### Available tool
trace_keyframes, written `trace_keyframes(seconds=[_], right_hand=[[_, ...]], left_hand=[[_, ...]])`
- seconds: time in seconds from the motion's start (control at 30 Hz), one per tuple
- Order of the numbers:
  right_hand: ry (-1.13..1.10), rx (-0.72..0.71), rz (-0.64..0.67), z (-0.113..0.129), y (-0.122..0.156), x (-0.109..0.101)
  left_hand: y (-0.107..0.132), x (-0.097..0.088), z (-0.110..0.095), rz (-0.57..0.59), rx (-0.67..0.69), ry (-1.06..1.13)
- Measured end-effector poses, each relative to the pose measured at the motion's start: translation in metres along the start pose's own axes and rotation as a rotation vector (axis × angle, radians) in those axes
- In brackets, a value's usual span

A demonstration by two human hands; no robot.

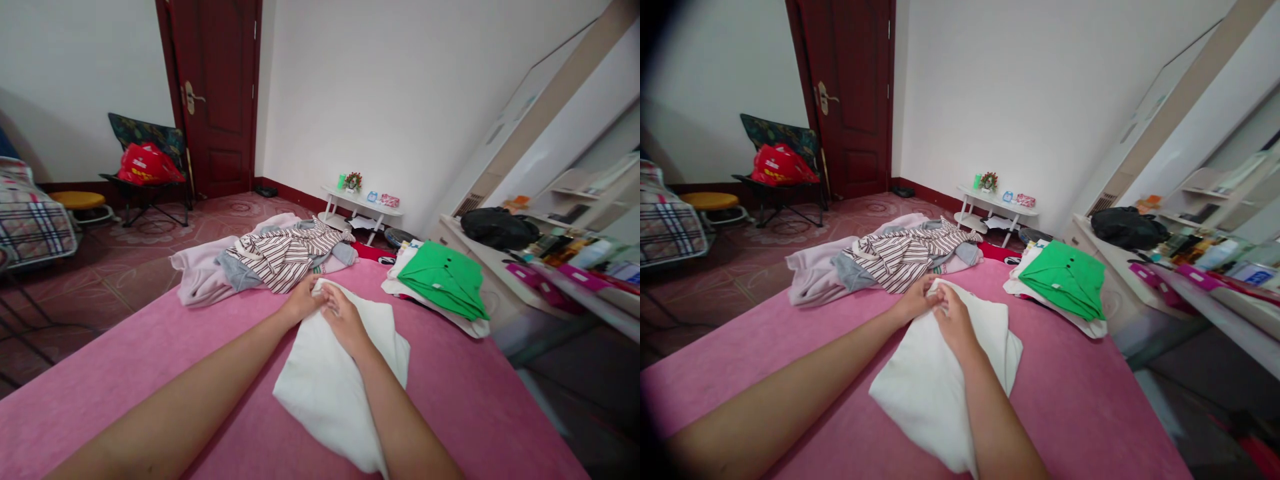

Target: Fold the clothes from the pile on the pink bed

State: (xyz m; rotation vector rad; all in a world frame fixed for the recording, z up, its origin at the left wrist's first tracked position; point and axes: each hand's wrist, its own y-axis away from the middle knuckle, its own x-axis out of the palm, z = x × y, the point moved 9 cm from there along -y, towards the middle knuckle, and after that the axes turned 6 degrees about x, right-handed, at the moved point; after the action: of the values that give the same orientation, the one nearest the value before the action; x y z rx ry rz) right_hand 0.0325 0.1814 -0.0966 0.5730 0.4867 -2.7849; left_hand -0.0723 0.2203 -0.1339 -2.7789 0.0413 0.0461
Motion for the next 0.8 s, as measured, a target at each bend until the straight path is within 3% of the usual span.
trace_keyframes(seconds=[0.13,0.2,0.27,0.37,0.43,0.53,0.6,0.73,0.8], right_hand=[[0.365,-0.036,-0.356,0.002,0.02,-0.062],[0.568,0.025,-0.531,-0.007,0.036,-0.097],[0.669,0.125,-0.588,-0.023,0.049,-0.122],[0.647,0.208,-0.534,-0.043,0.062,-0.136],[0.622,0.188,-0.521,-0.042,0.067,-0.136],[0.609,0.132,-0.567,-0.031,0.072,-0.136],[0.575,0.144,-0.613,-0.029,0.075,-0.141],[0.51,0.256,-0.696,-0.039,0.084,-0.164],[0.481,0.346,-0.607,-0.05,0.085,-0.169]], left_hand=[[0.007,0.0,-0.021,-0.024,0.161,-0.335],[0.01,0.0,-0.03,-0.042,0.209,-0.439],[0.011,-0.001,-0.033,-0.067,0.231,-0.501],[0.011,-0.003,-0.033,-0.079,0.215,-0.537],[0.012,-0.003,-0.038,-0.073,0.214,-0.578],[0.021,0.004,-0.061,-0.026,0.256,-0.721],[0.034,0.023,-0.079,0.141,0.284,-0.763],[0.096,0.091,-0.118,0.735,0.371,-0.618],[0.127,0.111,-0.135,0.896,0.414,-0.663]])
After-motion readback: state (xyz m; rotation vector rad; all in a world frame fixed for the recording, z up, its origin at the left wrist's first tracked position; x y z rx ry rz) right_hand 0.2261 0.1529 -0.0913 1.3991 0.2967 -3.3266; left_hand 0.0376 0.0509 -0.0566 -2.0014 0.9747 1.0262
